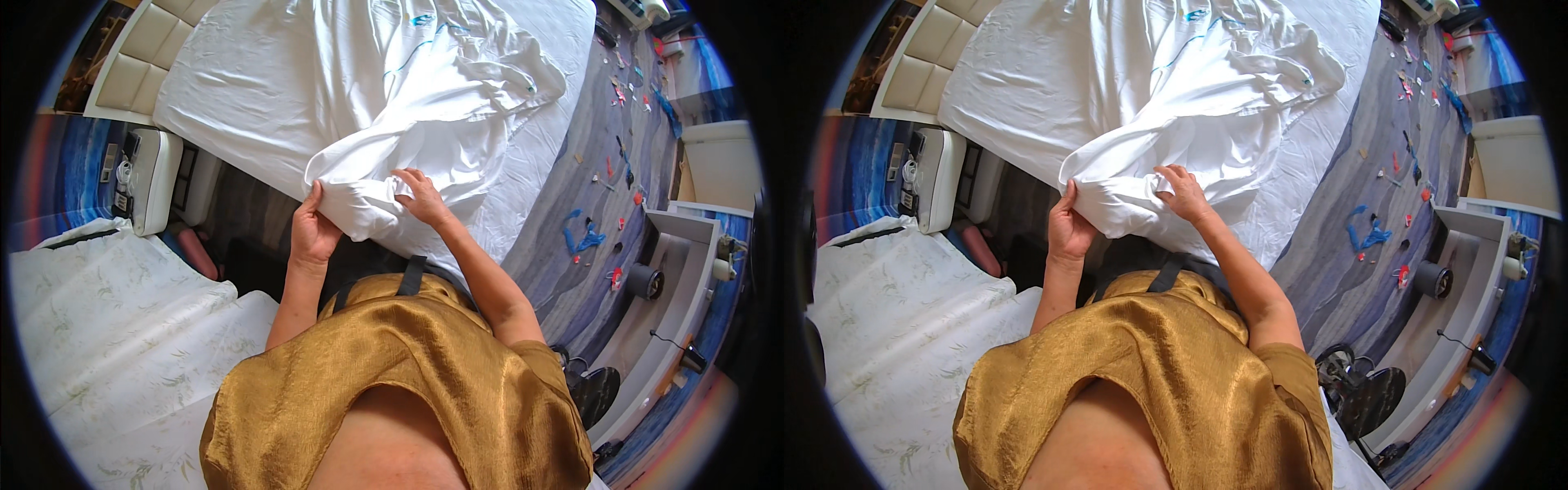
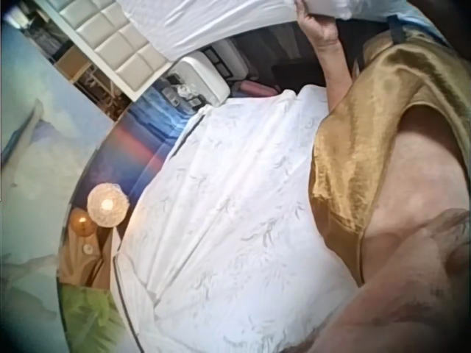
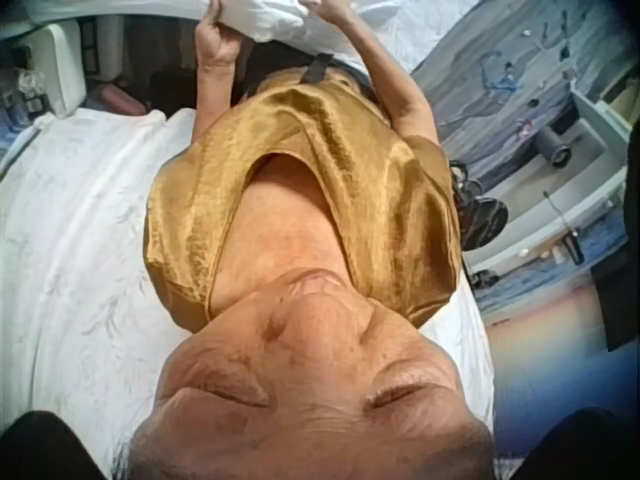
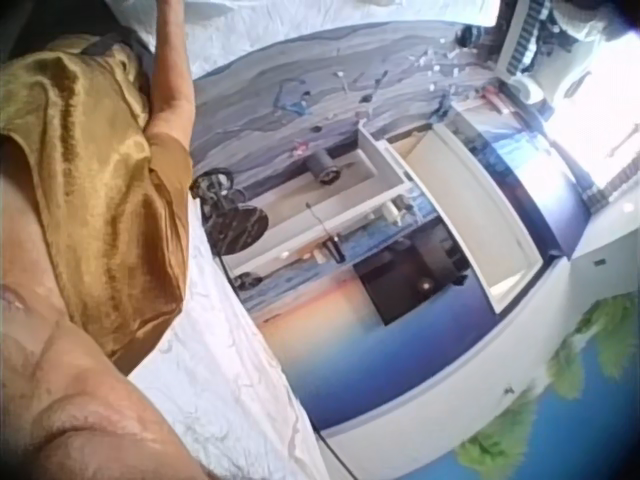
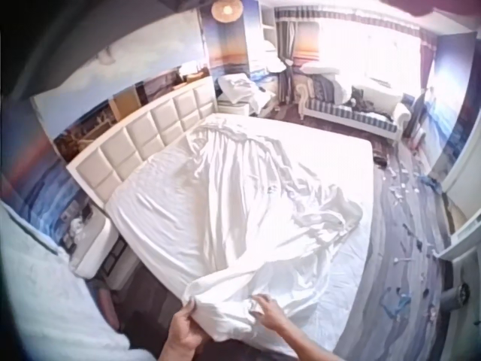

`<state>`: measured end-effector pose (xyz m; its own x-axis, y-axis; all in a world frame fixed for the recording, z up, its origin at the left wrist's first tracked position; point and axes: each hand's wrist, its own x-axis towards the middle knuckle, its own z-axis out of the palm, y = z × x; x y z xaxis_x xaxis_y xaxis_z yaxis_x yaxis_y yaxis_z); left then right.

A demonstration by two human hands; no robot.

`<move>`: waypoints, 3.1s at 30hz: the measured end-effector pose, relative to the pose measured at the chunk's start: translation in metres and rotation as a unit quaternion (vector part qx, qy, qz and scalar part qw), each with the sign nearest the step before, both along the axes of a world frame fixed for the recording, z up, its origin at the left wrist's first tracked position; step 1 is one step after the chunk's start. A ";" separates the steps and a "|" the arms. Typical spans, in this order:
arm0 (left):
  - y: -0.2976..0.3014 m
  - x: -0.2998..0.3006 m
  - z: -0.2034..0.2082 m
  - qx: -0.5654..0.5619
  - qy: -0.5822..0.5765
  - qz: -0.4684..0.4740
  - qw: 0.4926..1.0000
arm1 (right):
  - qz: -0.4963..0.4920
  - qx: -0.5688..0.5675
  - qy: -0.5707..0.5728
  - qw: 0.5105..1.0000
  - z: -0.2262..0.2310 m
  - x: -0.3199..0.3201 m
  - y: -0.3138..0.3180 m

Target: The person folds a large white bed sheet on a bed. They smooth and align the sheet, then fold it in half multiple times to create a compact bundle.

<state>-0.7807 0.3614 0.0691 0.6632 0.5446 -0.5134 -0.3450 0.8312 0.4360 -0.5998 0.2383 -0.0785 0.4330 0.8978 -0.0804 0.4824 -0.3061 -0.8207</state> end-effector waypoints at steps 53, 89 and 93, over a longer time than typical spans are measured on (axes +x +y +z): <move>0.059 0.172 -0.204 0.620 0.396 -0.197 0.648 | -0.120 -0.075 0.538 0.831 0.184 -0.007 -0.250; 0.003 -0.035 -0.010 0.319 0.206 -0.568 0.730 | -0.460 0.264 0.507 0.680 -0.030 0.157 -0.021; 0.026 -0.049 -0.034 0.528 0.458 -0.498 0.513 | -0.411 0.260 0.483 0.728 0.024 0.114 -0.009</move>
<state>-0.8299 0.3879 0.0351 0.6259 0.4651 -0.6260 0.7739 -0.4703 0.4242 -0.4859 0.2297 -0.0544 0.8082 0.3854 -0.4453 -0.5674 0.3073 -0.7639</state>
